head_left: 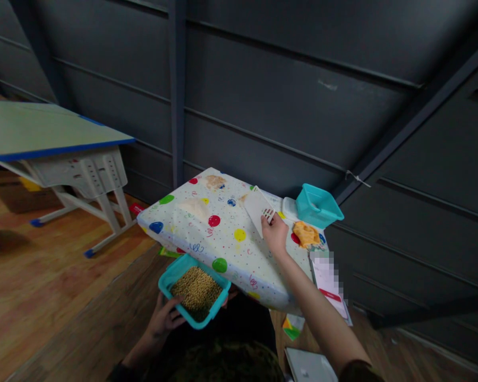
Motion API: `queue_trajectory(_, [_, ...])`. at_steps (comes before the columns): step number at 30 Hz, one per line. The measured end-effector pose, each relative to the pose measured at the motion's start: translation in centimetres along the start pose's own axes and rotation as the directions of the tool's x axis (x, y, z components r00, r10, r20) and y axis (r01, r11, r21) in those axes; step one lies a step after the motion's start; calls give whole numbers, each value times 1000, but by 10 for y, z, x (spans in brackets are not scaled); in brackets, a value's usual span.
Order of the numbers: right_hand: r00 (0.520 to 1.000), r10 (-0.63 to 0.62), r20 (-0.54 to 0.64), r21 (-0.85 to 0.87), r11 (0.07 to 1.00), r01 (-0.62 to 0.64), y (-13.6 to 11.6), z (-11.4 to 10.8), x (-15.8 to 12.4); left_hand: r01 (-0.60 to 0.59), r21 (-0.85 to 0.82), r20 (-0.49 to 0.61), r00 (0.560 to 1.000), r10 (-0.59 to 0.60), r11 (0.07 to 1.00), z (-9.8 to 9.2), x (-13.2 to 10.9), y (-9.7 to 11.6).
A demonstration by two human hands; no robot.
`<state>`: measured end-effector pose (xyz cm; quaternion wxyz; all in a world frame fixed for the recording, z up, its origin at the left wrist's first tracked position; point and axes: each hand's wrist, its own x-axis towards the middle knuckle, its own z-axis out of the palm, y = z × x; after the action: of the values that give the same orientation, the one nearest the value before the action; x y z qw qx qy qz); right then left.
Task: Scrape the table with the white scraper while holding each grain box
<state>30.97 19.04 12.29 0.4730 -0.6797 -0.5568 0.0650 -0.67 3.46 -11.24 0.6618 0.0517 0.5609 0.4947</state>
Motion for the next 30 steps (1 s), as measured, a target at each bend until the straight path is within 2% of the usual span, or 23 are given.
queue_trajectory(6, [1000, -15, 23, 1, 1000, 15, 1, 4, -5, -112, 79, 84, 991, 105, 991, -4, 9, -9])
queue_trajectory(10, [1000, 7, -1, -33, 999, -7, 0, 2, -2, -76, 140, 85, 994, 65, 987, -4, 15, -7])
queue_trajectory(16, [1000, 5, 12, -72, 997, -4, -5, 0, 0, -82, 224, 44, 996, 74, 971, 0, 16, -3])
queue_trajectory(27, [997, 30, 75, -110, 994, -21, -8, -4, 15, -127, 205, 56, 992, 117, 970, -12, 30, -16])
queue_trajectory(30, [997, 18, 71, -82, 997, -12, -8, -1, 19, -106, 175, 74, 993, 94, 979, -13, 31, -16])
